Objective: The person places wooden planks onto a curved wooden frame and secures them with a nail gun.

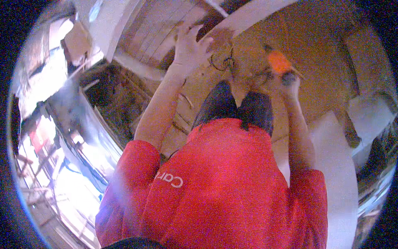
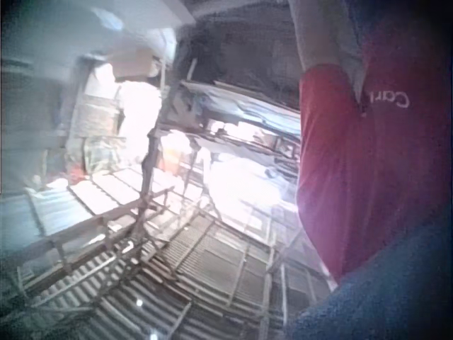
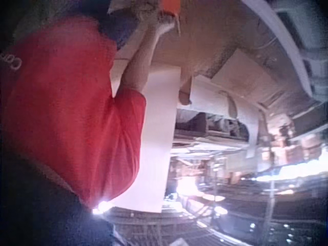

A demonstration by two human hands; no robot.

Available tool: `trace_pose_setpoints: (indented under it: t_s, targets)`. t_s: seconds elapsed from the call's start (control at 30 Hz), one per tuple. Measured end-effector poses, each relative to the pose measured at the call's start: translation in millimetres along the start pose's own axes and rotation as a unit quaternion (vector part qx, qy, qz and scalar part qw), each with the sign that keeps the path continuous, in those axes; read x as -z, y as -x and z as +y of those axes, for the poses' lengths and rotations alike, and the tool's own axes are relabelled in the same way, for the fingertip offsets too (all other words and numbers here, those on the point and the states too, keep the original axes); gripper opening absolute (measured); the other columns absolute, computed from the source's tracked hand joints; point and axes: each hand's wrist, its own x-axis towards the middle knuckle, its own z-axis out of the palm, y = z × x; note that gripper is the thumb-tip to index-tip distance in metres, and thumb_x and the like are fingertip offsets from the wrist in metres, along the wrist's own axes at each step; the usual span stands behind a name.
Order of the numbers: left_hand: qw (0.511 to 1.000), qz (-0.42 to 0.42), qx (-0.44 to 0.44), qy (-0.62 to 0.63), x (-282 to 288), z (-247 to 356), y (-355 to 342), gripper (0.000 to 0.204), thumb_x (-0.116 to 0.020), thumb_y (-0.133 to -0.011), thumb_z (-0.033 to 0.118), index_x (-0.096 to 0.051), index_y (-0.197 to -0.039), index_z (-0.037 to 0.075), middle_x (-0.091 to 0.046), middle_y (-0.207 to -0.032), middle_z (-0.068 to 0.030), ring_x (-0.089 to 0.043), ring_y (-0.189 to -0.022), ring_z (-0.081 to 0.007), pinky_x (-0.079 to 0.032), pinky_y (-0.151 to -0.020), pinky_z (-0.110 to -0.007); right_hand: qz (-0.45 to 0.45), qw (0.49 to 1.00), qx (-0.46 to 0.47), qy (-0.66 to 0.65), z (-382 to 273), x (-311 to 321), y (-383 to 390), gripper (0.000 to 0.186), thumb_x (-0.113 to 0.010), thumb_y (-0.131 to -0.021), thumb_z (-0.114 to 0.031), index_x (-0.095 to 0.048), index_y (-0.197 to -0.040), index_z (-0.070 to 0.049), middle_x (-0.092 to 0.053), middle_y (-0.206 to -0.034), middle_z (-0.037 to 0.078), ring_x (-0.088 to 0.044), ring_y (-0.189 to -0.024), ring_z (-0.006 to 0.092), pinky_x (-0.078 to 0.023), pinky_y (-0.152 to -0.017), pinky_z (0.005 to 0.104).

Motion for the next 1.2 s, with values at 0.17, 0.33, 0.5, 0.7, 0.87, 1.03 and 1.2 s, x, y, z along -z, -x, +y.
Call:
trace_pose_setpoints:
  t_s: [0.17,0.33,0.5,0.7,0.87,1.03,1.2]
  targets:
    - [0.981,-0.045,0.148,0.115,104,-62,44,0.022,-0.070,-0.089,0.021,-0.071,-0.102,0.004,-0.068,-0.098,-0.0165,-0.070,-0.086,-0.0328,-0.055,-0.077,-0.041,0.060,0.991,-0.102,0.065,37,66,62,0.027,-0.074,-0.089,-0.018,-0.066,-0.110,-0.002,-0.068,-0.107,0.004,-0.063,-0.096,0.0181,-0.051,-0.081,0.0336]
    - [0.991,-0.057,0.067,0.096,128,-113,55,0.022,-0.072,-0.088,0.024,-0.073,-0.096,0.003,-0.069,-0.088,-0.0163,-0.070,-0.082,-0.0328,-0.055,-0.074,-0.042,0.173,0.973,-0.154,-0.020,-16,50,105,0.037,-0.074,-0.091,-0.019,-0.063,-0.123,-0.004,-0.067,-0.119,0.006,-0.063,-0.105,0.0183,-0.053,-0.089,0.0345]
    - [0.960,-0.272,-0.038,0.053,91,-102,44,0.045,-0.073,-0.083,0.046,-0.071,-0.096,0.003,-0.070,-0.100,-0.0174,-0.070,-0.090,-0.0355,-0.055,-0.079,-0.046,0.415,0.897,-0.117,-0.097,-1,6,209,0.041,-0.078,-0.089,-0.021,-0.063,-0.122,-0.003,-0.067,-0.116,0.007,-0.065,-0.094,0.0173,-0.056,-0.076,0.0333]
    - [0.930,-0.324,-0.145,-0.093,52,-124,58,0.058,-0.067,-0.083,0.055,-0.060,-0.112,0.005,-0.070,-0.104,-0.0234,-0.069,-0.097,-0.0428,-0.054,-0.084,-0.051,0.467,0.799,-0.292,-0.242,-63,-113,313,0.043,-0.079,-0.087,-0.031,-0.052,-0.116,-0.016,-0.055,-0.082,0.002,-0.049,-0.053,0.0147,-0.046,-0.047,0.0277]
    - [0.899,-0.397,-0.150,-0.104,45,-143,68,0.066,-0.065,-0.084,0.048,-0.049,-0.130,0.004,-0.065,-0.119,-0.0267,-0.063,-0.114,-0.0427,-0.051,-0.095,-0.051,0.523,0.764,-0.196,-0.324,-121,-191,359,0.033,-0.076,-0.090,-0.014,-0.064,-0.118,-0.003,-0.065,-0.105,0.002,-0.060,-0.081,0.0117,-0.051,-0.065,0.0299]
    - [0.892,-0.382,-0.236,-0.055,37,-159,74,0.068,-0.078,-0.076,0.034,-0.046,-0.128,0.004,-0.066,-0.115,-0.0263,-0.064,-0.111,-0.0451,-0.050,-0.096,-0.054,0.525,0.772,-0.272,-0.233,-103,-228,414,0.037,-0.076,-0.090,-0.011,-0.062,-0.123,-0.002,-0.065,-0.111,0.002,-0.060,-0.089,0.0117,-0.052,-0.075,0.0279]
    - [0.882,-0.357,-0.304,-0.031,24,-185,56,0.073,-0.080,-0.072,0.031,-0.045,-0.131,0.005,-0.062,-0.121,-0.0267,-0.061,-0.116,-0.0437,-0.049,-0.101,-0.051,0.499,0.799,-0.268,-0.204,-99,-261,435,0.039,-0.076,-0.089,-0.010,-0.062,-0.125,-0.002,-0.066,-0.111,0.003,-0.059,-0.088,0.0111,-0.051,-0.075,0.0276]
